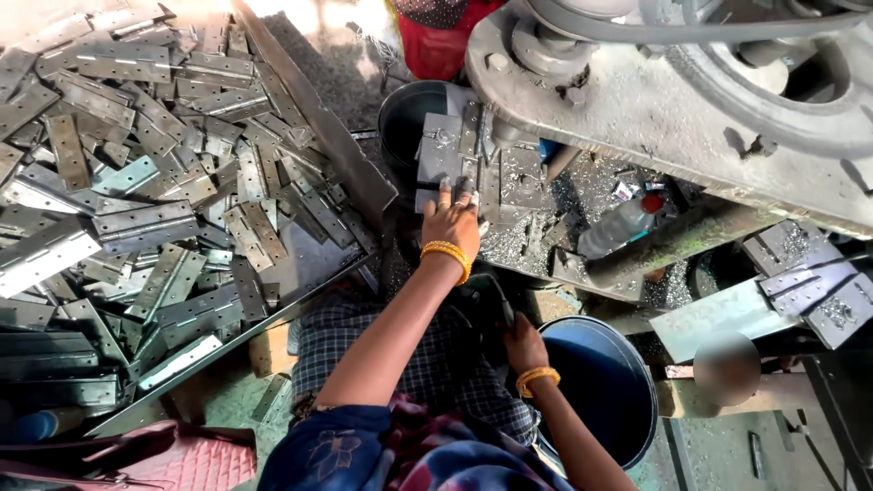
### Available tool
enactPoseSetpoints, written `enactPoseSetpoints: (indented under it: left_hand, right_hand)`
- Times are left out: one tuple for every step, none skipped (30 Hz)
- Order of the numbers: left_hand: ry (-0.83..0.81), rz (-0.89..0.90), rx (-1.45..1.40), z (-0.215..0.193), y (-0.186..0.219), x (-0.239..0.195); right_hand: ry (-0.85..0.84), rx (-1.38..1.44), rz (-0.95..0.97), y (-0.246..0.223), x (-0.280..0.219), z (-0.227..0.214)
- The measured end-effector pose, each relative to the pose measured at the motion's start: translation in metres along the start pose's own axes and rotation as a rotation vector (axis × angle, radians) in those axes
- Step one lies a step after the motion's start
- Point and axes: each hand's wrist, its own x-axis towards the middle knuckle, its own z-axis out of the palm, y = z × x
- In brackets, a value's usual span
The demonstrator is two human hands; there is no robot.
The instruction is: The person picks up metal hinges from a bin, places them one at a time onto a machine platform to be pressed, and then drops the finished pieces into a separate container.
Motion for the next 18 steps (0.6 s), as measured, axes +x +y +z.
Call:
enactPoseSetpoints:
  left_hand:
    - [0.001, -0.002, -0.010, -0.001, 0.005, -0.003]
    - [-0.010, 0.011, -0.002, -0.002, 0.009, -0.006]
    - [-0.017, 0.017, 0.022, -0.008, 0.004, -0.008]
    - [-0.011, 0.008, 0.029, -0.012, -0.003, -0.007]
    - [-0.005, 0.026, 0.043, -0.012, -0.002, -0.006]
    - [0.000, 0.044, 0.057, -0.012, -0.001, -0.005]
    - [0.006, 0.044, 0.057, -0.015, -0.002, 0.005]
    - [0.003, 0.039, 0.162, -0.018, -0.003, 0.016]
    - [-0.018, 0.034, 0.261, -0.014, -0.002, 0.019]
    - [-0.031, 0.034, 0.255, -0.008, -0.002, 0.019]
    - [0.038, 0.032, 0.207, -0.007, -0.003, 0.026]
    - [0.106, 0.029, 0.159, -0.006, -0.004, 0.034]
    - [0.101, 0.033, 0.156, -0.004, -0.006, 0.031]
    - [0.141, 0.055, 0.085, -0.003, -0.009, 0.027]
    - [0.194, 0.060, 0.021, -0.005, -0.017, 0.028]
    - [0.204, 0.046, 0.024, 0.002, -0.017, 0.032]
    - [0.191, 0.054, 0.051, 0.009, -0.017, 0.034]
    - [0.179, 0.063, 0.078, 0.015, -0.019, 0.036]
  right_hand:
    - [0.000, -0.010, 0.000, 0.000, -0.006, -0.003]
    - [-0.001, -0.042, 0.058, -0.001, -0.012, -0.006]
    - [-0.006, -0.060, 0.105, -0.012, -0.014, -0.001]
    - [-0.009, -0.056, 0.094, -0.019, -0.009, -0.003]
    - [-0.023, -0.056, 0.089, -0.019, -0.007, -0.011]
    - [-0.038, -0.056, 0.085, -0.018, -0.003, -0.019]
    - [-0.034, -0.057, 0.081, -0.032, 0.003, -0.037]
    - [-0.059, -0.098, 0.030, -0.045, 0.010, -0.055]
    - [-0.096, -0.144, -0.008, -0.052, 0.007, -0.071]
    - [-0.106, -0.149, 0.001, -0.034, 0.005, -0.053]
    - [-0.070, -0.141, -0.012, -0.020, 0.010, -0.036]
    - [-0.033, -0.134, -0.025, -0.007, 0.015, -0.019]
    - [-0.035, -0.136, -0.018, -0.008, 0.005, -0.011]
    - [0.012, -0.086, 0.006, -0.010, -0.004, -0.003]
    - [0.057, -0.036, 0.006, -0.016, -0.003, 0.005]
    - [0.052, -0.037, -0.011, -0.001, 0.009, 0.003]
    - [0.029, -0.028, -0.047, 0.012, 0.016, 0.005]
    - [0.006, -0.020, -0.084, 0.024, 0.023, 0.007]
